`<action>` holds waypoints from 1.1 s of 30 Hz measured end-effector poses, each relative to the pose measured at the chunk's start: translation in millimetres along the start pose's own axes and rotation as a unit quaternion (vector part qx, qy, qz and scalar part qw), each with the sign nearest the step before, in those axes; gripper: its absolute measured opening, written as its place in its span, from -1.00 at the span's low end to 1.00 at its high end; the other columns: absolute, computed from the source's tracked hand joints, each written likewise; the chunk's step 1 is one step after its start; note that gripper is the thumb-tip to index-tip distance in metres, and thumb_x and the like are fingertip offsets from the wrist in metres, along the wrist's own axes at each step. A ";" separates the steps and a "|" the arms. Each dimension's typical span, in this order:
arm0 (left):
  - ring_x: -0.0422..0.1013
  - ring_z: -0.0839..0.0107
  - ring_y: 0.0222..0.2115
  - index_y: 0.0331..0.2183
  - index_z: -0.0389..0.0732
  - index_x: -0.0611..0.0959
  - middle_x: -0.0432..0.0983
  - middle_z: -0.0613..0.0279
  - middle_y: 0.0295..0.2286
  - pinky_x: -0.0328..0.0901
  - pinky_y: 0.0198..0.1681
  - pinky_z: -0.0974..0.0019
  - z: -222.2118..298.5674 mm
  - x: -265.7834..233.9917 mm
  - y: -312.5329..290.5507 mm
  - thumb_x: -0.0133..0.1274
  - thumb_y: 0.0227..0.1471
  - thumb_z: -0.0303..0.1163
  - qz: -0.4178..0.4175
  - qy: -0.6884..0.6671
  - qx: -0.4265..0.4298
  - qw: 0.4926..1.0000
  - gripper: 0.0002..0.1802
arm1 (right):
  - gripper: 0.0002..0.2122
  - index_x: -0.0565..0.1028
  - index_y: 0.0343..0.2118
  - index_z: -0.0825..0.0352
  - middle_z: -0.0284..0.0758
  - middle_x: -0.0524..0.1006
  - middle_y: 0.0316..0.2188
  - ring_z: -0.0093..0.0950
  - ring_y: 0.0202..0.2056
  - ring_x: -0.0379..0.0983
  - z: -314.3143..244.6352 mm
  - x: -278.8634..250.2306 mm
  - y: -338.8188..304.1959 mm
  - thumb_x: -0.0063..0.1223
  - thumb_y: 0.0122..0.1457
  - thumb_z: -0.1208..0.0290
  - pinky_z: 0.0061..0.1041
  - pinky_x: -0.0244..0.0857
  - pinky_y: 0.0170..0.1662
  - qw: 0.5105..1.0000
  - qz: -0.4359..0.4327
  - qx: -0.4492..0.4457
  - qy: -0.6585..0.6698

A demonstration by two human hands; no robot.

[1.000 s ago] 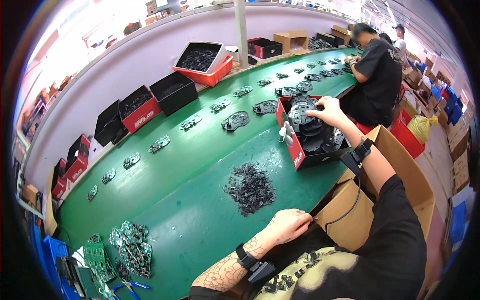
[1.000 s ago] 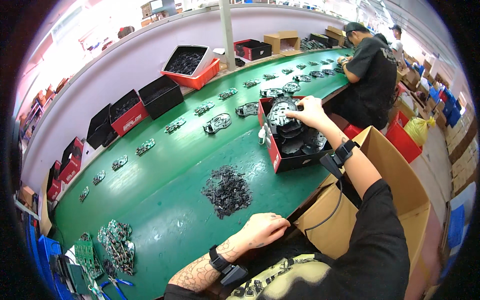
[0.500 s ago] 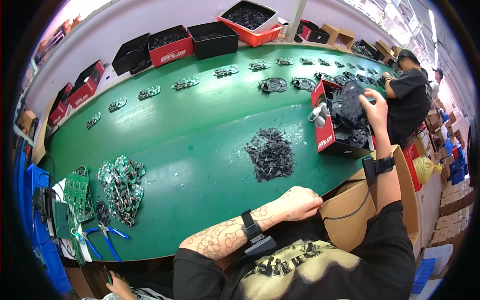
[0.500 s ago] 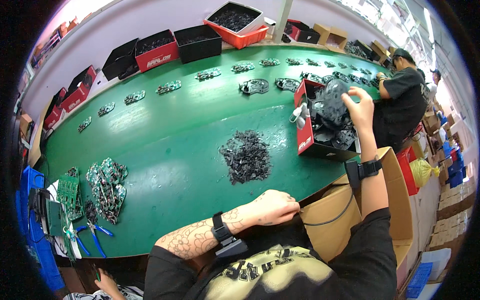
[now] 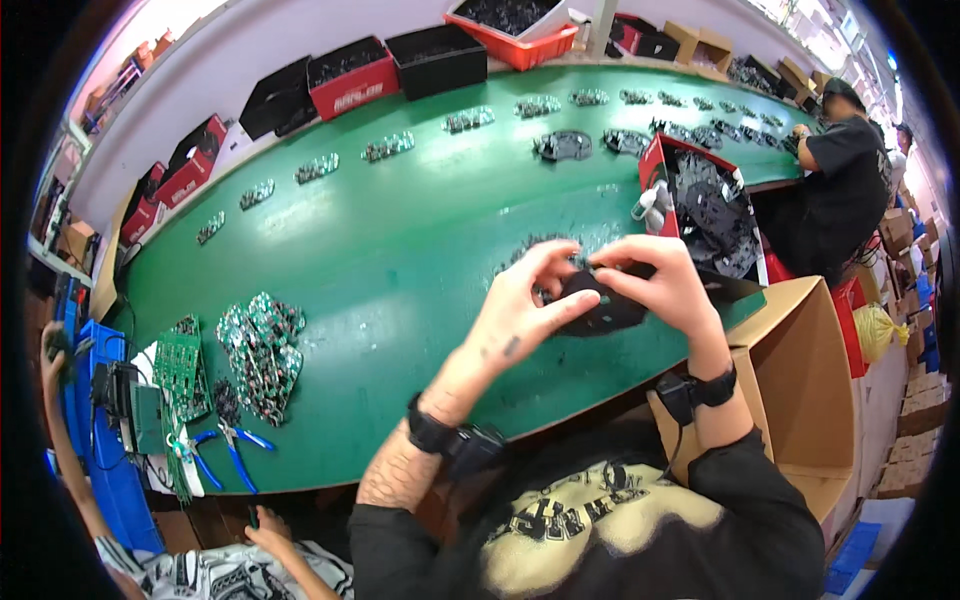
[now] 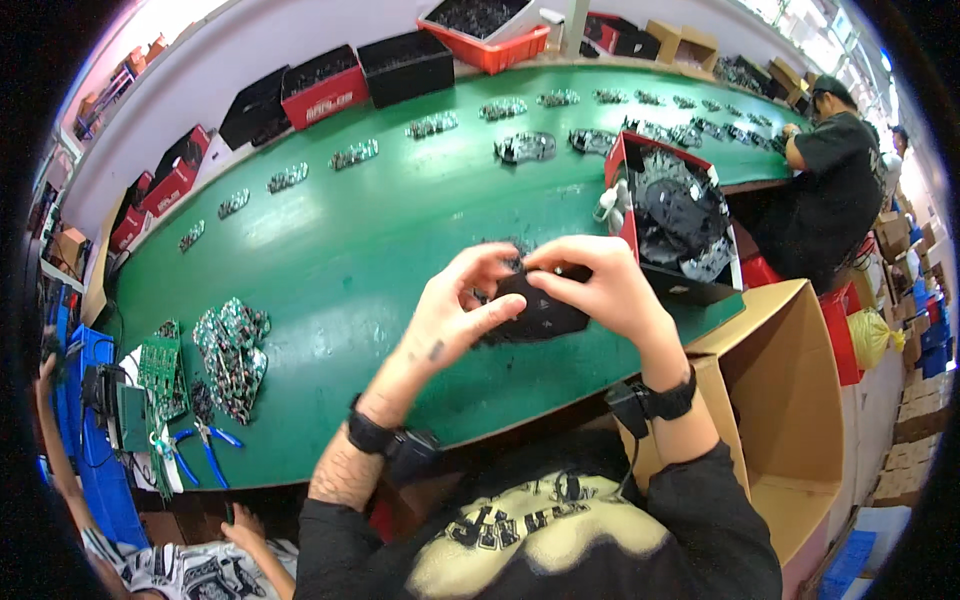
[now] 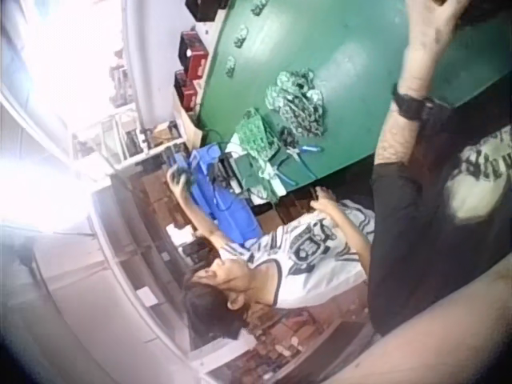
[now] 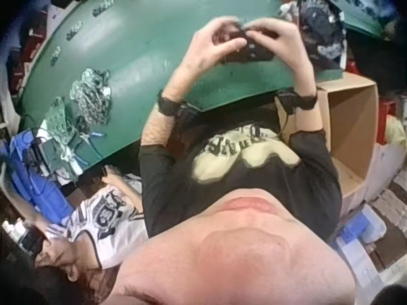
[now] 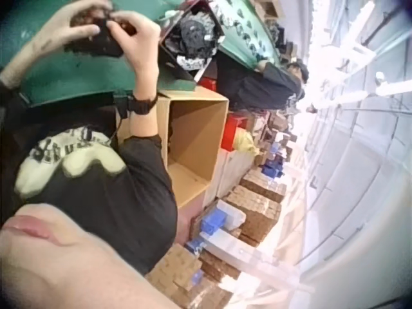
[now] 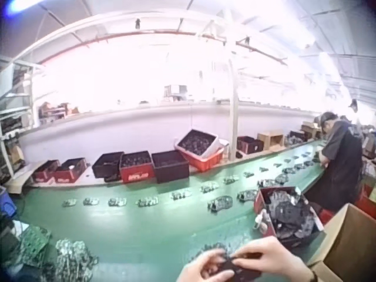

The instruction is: The person assembles electronic components by hand at a green workbench. They pick up black plastic housings and insert small black parts into them, then place the assembled units into a red box. The person also handles green circuit boards and other small components on the table.

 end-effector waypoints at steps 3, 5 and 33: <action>0.34 0.60 -0.43 -0.24 -0.31 0.60 0.51 0.34 -0.42 0.30 -0.35 0.43 -5.7 -3.1 -5.8 0.26 -0.06 -0.31 -0.099 0.100 -0.026 0.990 -0.65 | -0.76 0.55 -0.21 0.38 -0.34 0.55 -0.36 -0.60 -0.36 0.50 6.1 18.6 0.9 0.23 0.05 0.45 -0.62 0.36 -0.30 0.994 0.055 0.057 0.071; 0.40 0.54 -0.42 -0.27 -0.32 0.57 0.51 0.30 -0.44 0.34 -0.35 0.41 -32.8 -19.2 -2.1 0.24 -0.05 -0.34 0.041 -0.004 -0.032 0.999 -0.68 | -0.78 0.56 -0.20 0.38 -0.33 0.56 -0.38 -0.60 -0.34 0.50 26.4 19.2 3.4 0.19 0.08 0.46 -0.62 0.35 -0.28 0.981 0.119 0.085 0.125; 0.47 0.54 -0.29 -0.10 -0.30 0.52 0.55 0.26 -0.25 0.37 -0.16 0.42 -83.6 -66.7 21.5 0.04 0.08 -0.42 0.185 -0.237 -0.038 0.953 -0.68 | -0.86 0.58 -0.27 0.49 -0.25 0.61 -0.36 -0.52 -0.35 0.57 46.8 66.9 52.4 0.14 0.08 0.64 -0.61 0.46 -0.23 0.935 -0.039 0.155 0.318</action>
Point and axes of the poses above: each hand's wrist, its own y-axis towards the middle knuckle, its own x-axis out of the palm, z = x × y, the point moved 4 cm from there along y, towards the middle knuckle
